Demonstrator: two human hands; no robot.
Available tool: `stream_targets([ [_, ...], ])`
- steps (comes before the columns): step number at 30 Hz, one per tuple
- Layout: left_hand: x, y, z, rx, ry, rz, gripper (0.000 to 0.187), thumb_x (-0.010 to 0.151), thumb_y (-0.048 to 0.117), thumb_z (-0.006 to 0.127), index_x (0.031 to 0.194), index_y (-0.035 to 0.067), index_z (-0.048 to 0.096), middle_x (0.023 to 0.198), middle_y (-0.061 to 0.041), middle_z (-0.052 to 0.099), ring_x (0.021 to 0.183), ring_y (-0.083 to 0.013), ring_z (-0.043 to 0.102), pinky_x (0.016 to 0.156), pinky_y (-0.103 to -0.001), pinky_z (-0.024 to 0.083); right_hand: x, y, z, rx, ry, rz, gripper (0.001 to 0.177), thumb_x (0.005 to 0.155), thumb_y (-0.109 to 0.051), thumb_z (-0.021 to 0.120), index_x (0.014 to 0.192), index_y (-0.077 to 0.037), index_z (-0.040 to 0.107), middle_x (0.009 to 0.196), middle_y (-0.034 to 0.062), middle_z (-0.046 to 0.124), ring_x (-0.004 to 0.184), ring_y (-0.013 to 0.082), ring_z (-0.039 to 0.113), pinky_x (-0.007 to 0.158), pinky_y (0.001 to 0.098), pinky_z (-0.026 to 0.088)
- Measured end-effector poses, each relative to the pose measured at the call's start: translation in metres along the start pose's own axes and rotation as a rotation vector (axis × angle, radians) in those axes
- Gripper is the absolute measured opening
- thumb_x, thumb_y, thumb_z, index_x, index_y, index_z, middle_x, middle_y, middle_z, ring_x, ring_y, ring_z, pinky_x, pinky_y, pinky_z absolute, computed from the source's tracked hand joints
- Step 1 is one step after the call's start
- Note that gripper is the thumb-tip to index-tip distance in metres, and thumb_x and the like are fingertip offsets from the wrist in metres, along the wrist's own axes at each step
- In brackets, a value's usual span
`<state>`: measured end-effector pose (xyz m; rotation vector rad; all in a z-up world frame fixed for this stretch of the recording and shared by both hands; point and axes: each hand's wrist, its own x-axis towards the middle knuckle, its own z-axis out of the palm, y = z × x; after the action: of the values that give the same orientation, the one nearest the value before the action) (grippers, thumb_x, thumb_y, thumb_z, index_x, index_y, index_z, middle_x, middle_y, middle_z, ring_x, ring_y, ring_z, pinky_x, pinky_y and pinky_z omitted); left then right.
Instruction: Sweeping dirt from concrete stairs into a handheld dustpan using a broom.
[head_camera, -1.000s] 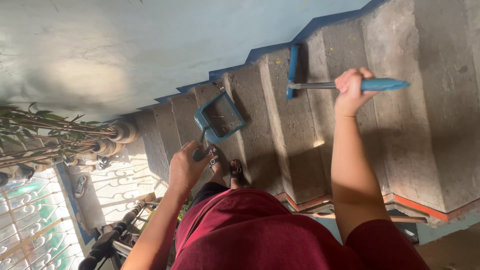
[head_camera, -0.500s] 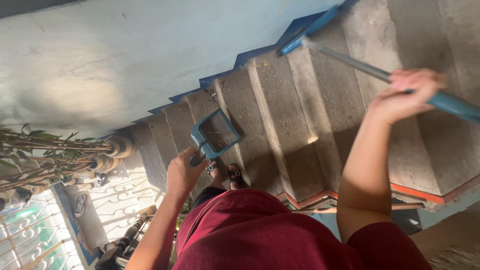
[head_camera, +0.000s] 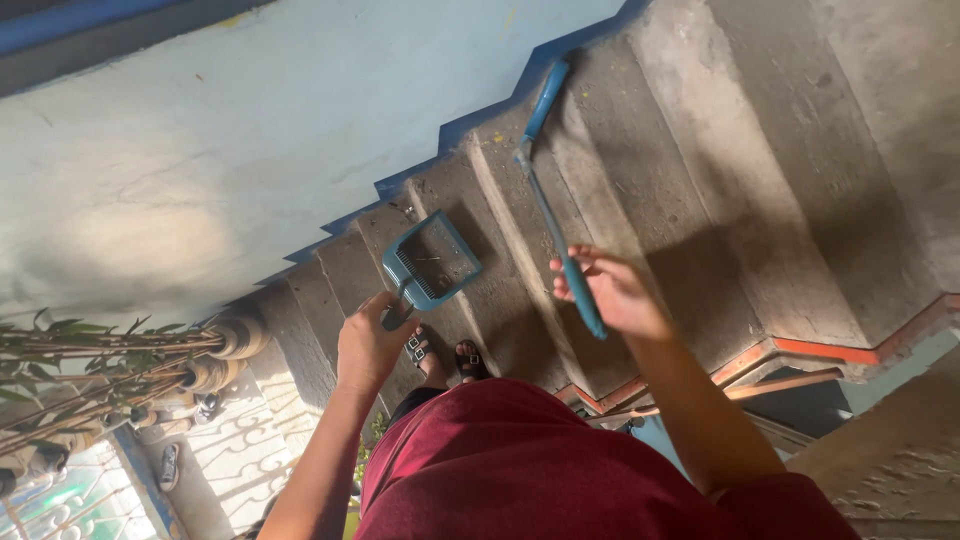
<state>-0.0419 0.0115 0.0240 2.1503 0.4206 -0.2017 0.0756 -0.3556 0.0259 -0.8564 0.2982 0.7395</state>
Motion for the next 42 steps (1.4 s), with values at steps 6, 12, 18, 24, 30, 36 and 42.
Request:
stream_targets([
  [6, 0.001, 0.018, 0.005, 0.053, -0.051, -0.003, 0.028, 0.078, 0.027, 0.082, 0.093, 0.008, 0.068, 0.095, -0.014, 0.075, 0.082, -0.0322, 0.074, 0.075, -0.042, 0.056, -0.02, 0.042, -0.008, -0.378, 0.538, 0.191, 0.044, 0.092, -0.008, 0.06, 0.128, -0.027, 0.043, 0.076, 0.0029, 0.062, 0.054, 0.015, 0.052, 0.046, 0.0314, 0.042],
  [12, -0.004, 0.018, 0.019, 0.012, -0.023, 0.053, 0.027, 0.075, 0.026, 0.083, 0.09, 0.008, 0.069, 0.093, -0.014, 0.075, 0.082, -0.0317, 0.074, 0.073, -0.042, 0.056, -0.038, 0.048, -0.057, -0.451, 0.519, 0.378, 0.019, 0.097, -0.021, 0.058, 0.115, -0.022, 0.063, 0.062, -0.0036, 0.051, 0.043, 0.0076, 0.044, 0.038, 0.0267, 0.038],
  [18, -0.008, 0.011, 0.028, 0.023, -0.021, 0.063, 0.027, 0.078, 0.028, 0.081, 0.093, 0.008, 0.069, 0.095, -0.014, 0.076, 0.083, -0.0301, 0.076, 0.074, -0.04, 0.057, -0.128, -0.038, 0.029, -0.533, 0.492, -0.034, 0.028, 0.095, -0.014, 0.059, 0.121, -0.019, 0.068, 0.059, -0.0034, 0.052, 0.039, 0.0061, 0.044, 0.032, 0.0246, 0.036],
  [24, -0.018, 0.023, 0.029, 0.029, -0.05, 0.055, 0.028, 0.078, 0.029, 0.082, 0.093, 0.007, 0.071, 0.091, -0.016, 0.075, 0.083, -0.0332, 0.074, 0.074, -0.042, 0.056, -0.127, -0.046, 0.023, -0.572, 0.698, -0.368, 0.012, 0.101, -0.013, 0.06, 0.113, -0.01, 0.058, 0.063, -0.0013, 0.051, 0.04, 0.0087, 0.044, 0.032, 0.028, 0.033],
  [30, -0.022, 0.023, 0.034, 0.023, -0.095, -0.013, 0.027, 0.077, 0.029, 0.081, 0.093, 0.01, 0.071, 0.092, -0.013, 0.077, 0.081, -0.0294, 0.076, 0.074, -0.041, 0.057, -0.034, -0.018, -0.08, -0.598, 0.777, -0.397, 0.015, 0.107, -0.023, 0.057, 0.109, -0.009, 0.059, 0.063, 0.001, 0.052, 0.039, 0.0094, 0.046, 0.03, 0.0261, 0.036],
  [36, -0.025, 0.033, 0.029, 0.053, -0.126, -0.041, 0.028, 0.078, 0.029, 0.081, 0.094, 0.01, 0.07, 0.089, -0.015, 0.077, 0.081, -0.0293, 0.076, 0.076, -0.04, 0.057, -0.018, 0.005, -0.077, -0.732, 0.769, -0.177, 0.052, 0.1, -0.022, 0.059, 0.151, -0.024, 0.047, 0.06, -0.002, 0.051, 0.038, 0.0089, 0.043, 0.031, 0.026, 0.037],
  [42, -0.025, 0.011, 0.032, 0.04, -0.025, 0.064, 0.029, 0.074, 0.028, 0.083, 0.091, 0.008, 0.07, 0.096, -0.017, 0.075, 0.084, -0.0337, 0.073, 0.072, -0.042, 0.056, -0.039, -0.002, -0.068, -0.689, 0.76, -0.238, 0.056, 0.101, -0.017, 0.06, 0.155, -0.021, 0.047, 0.06, -0.0009, 0.05, 0.039, 0.0093, 0.044, 0.033, 0.0274, 0.039],
])
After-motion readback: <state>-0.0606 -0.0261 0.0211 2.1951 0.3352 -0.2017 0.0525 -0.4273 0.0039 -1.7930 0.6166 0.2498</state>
